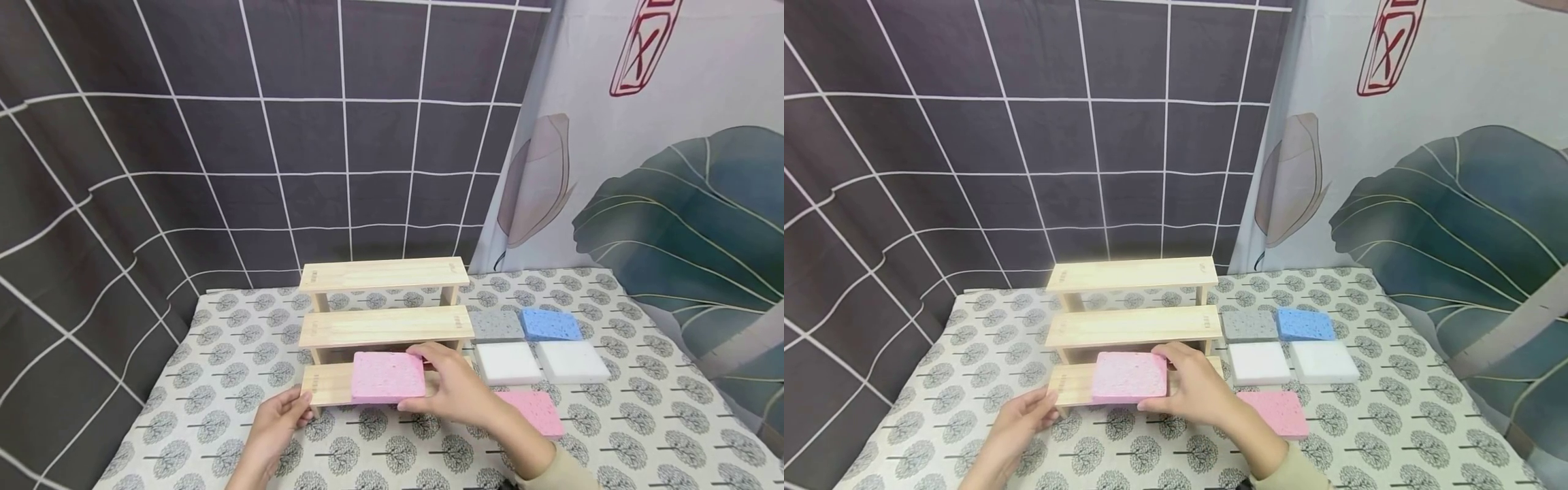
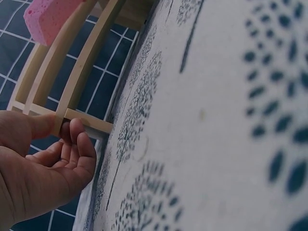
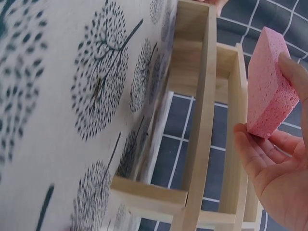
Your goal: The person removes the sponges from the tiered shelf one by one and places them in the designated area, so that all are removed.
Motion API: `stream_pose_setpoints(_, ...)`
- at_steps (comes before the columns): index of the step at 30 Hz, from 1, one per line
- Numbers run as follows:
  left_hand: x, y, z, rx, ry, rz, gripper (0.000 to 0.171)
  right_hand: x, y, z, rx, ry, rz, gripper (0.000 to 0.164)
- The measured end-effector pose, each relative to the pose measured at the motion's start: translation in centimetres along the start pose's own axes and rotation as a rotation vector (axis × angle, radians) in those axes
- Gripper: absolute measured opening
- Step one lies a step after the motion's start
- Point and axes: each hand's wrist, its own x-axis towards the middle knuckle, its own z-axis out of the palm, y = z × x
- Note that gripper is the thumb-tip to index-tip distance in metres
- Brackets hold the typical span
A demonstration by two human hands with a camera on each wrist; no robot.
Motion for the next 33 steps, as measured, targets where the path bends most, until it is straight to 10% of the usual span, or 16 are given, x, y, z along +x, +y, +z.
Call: stream_pose_setpoints(33,-0.1,0.0,0.0,-0.005,0.001,0.011,0.049,-2.8,2.5,-2.7,-0.028,0.032,0.026,0.074)
